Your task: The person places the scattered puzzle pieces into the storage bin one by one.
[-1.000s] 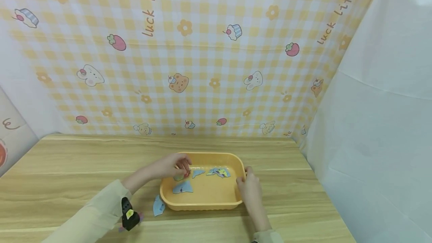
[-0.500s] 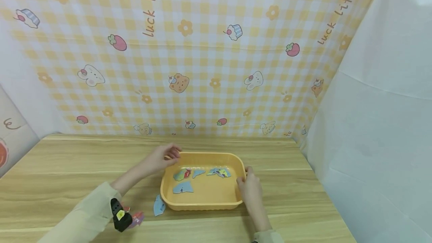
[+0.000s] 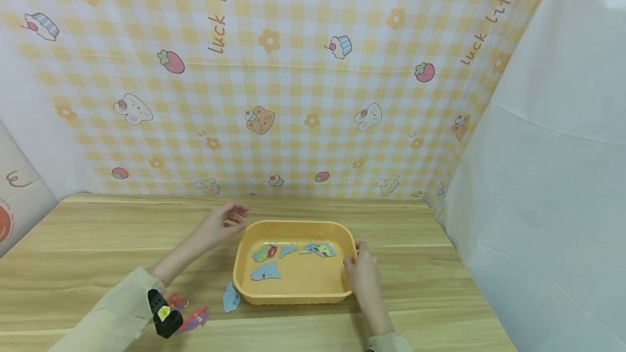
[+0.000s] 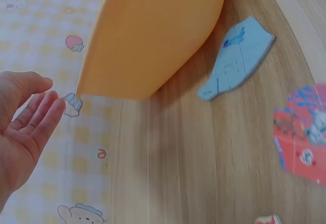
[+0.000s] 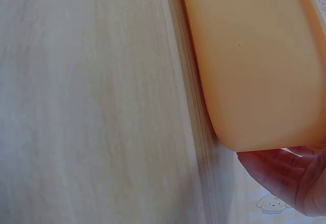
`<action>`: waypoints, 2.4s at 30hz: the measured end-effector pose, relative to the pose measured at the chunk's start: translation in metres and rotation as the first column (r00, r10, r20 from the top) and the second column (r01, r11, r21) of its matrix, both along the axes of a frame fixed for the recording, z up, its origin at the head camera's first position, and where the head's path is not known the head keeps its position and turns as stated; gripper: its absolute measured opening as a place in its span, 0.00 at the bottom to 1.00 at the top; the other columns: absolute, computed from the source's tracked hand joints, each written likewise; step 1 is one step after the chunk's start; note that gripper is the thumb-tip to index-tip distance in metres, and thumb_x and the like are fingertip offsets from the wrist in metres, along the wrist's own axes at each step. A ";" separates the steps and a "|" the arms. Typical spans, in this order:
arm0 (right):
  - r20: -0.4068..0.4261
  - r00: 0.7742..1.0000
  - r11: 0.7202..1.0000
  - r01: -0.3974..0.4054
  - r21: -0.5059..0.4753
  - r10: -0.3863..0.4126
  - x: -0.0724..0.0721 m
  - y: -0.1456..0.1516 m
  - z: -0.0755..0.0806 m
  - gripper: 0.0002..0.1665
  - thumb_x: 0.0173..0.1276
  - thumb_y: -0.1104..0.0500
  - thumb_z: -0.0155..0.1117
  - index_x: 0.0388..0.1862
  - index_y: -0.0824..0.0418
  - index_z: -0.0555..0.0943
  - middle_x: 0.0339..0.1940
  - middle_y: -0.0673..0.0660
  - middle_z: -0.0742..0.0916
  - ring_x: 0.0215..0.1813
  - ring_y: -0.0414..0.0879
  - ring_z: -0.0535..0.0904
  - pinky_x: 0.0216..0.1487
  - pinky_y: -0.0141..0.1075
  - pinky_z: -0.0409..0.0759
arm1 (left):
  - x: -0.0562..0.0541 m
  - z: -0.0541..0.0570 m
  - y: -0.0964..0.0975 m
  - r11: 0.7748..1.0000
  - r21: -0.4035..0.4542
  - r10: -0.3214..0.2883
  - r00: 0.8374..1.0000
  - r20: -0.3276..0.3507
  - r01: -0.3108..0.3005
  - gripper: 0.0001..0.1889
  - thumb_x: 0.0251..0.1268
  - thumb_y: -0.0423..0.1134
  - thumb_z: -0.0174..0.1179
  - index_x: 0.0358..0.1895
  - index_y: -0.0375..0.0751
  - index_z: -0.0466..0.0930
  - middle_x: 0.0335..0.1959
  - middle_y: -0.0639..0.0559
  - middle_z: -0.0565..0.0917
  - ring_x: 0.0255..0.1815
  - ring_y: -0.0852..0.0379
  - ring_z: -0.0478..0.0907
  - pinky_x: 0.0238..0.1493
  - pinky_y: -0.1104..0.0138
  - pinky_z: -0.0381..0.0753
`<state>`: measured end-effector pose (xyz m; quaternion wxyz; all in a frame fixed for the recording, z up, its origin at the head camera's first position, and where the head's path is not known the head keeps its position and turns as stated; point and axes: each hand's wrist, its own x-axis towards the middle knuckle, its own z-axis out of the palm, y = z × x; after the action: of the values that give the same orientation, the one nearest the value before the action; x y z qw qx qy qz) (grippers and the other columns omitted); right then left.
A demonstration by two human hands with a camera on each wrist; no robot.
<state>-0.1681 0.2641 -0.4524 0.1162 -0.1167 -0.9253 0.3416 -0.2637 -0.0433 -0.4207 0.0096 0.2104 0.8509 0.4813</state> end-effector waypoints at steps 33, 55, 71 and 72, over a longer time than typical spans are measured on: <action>0.024 1.000 1.000 0.002 0.003 -0.002 0.003 -0.001 0.003 0.18 0.59 0.67 0.55 0.49 0.73 0.71 0.32 0.67 0.83 0.28 0.49 0.79 0.24 0.36 0.78 | 0.019 -0.016 -0.034 0.933 -0.219 -0.276 0.958 0.080 0.287 0.14 0.51 0.32 0.63 0.43 0.34 0.75 0.41 0.44 0.80 0.41 0.52 0.77 0.41 0.65 0.80; 0.026 1.000 1.000 -0.001 -0.029 0.002 0.003 -0.002 0.005 0.18 0.60 0.68 0.54 0.49 0.74 0.70 0.31 0.68 0.83 0.28 0.49 0.80 0.23 0.34 0.78 | 0.047 -0.017 -0.030 0.876 -0.349 -0.294 0.942 0.160 0.333 0.26 0.42 0.39 0.70 0.48 0.35 0.75 0.43 0.45 0.74 0.48 0.46 0.71 0.53 0.48 0.71; 0.029 1.000 1.000 0.003 -0.007 -0.003 0.003 -0.001 0.003 0.18 0.58 0.67 0.55 0.48 0.74 0.71 0.32 0.67 0.83 0.30 0.50 0.79 0.26 0.36 0.78 | 0.057 -0.022 -0.026 0.866 -0.368 -0.280 0.939 0.202 0.338 0.39 0.34 0.43 0.75 0.55 0.31 0.71 0.39 0.49 0.70 0.42 0.54 0.66 0.45 0.60 0.71; 0.029 1.000 1.000 0.003 -0.006 -0.003 0.003 -0.001 0.003 0.18 0.58 0.67 0.55 0.48 0.73 0.71 0.32 0.67 0.83 0.30 0.50 0.79 0.26 0.36 0.78 | 0.057 -0.023 -0.026 0.860 -0.382 -0.283 0.939 0.194 0.338 0.40 0.33 0.44 0.75 0.56 0.31 0.70 0.38 0.50 0.69 0.41 0.54 0.65 0.43 0.63 0.70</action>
<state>-0.1653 0.2627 -0.4491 0.1030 -0.1233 -0.9257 0.3424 -0.2070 -0.0690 -0.4433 0.1869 0.3058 0.8850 0.2971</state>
